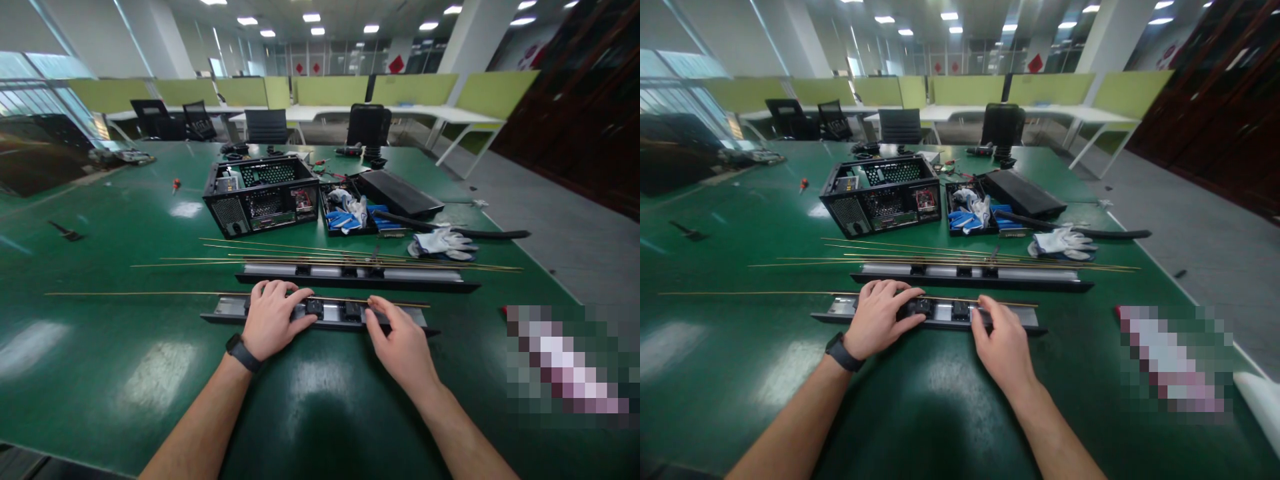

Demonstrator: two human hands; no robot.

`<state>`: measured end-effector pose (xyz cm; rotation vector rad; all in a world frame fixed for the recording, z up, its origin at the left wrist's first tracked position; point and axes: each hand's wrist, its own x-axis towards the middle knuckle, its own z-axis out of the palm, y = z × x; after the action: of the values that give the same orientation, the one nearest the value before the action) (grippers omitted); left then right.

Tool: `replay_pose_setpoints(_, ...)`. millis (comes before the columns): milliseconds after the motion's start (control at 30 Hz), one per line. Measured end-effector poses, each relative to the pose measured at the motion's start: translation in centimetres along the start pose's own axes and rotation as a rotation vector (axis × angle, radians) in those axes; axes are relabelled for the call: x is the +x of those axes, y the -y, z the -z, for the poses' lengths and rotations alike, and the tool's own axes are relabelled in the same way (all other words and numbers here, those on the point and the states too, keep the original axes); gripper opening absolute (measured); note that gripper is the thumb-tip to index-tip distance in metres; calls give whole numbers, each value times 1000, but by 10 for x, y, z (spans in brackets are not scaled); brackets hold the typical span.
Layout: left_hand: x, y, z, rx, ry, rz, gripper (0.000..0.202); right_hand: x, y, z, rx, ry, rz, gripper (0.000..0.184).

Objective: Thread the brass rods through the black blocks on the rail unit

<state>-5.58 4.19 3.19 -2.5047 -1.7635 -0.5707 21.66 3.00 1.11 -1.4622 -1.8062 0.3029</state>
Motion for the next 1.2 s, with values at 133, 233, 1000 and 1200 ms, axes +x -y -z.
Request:
replay_pose_setpoints(133, 0, 0, 0, 4, 14, 4, 41, -1, 0, -1, 15, 35, 33, 36)
replay_pose_setpoints(233, 0, 0, -1, 6, 17, 2, 42, 0, -4, 1, -8, 31, 34, 35)
replay_pose_setpoints(1000, -1, 0, 0, 8, -1, 6, 41, 5, -82, 92, -552, -228, -590, 51)
replay_pose_setpoints(1200, -1, 1, -2, 7, -2, 4, 41, 11, -84, 113, -726, -161, -748, 61)
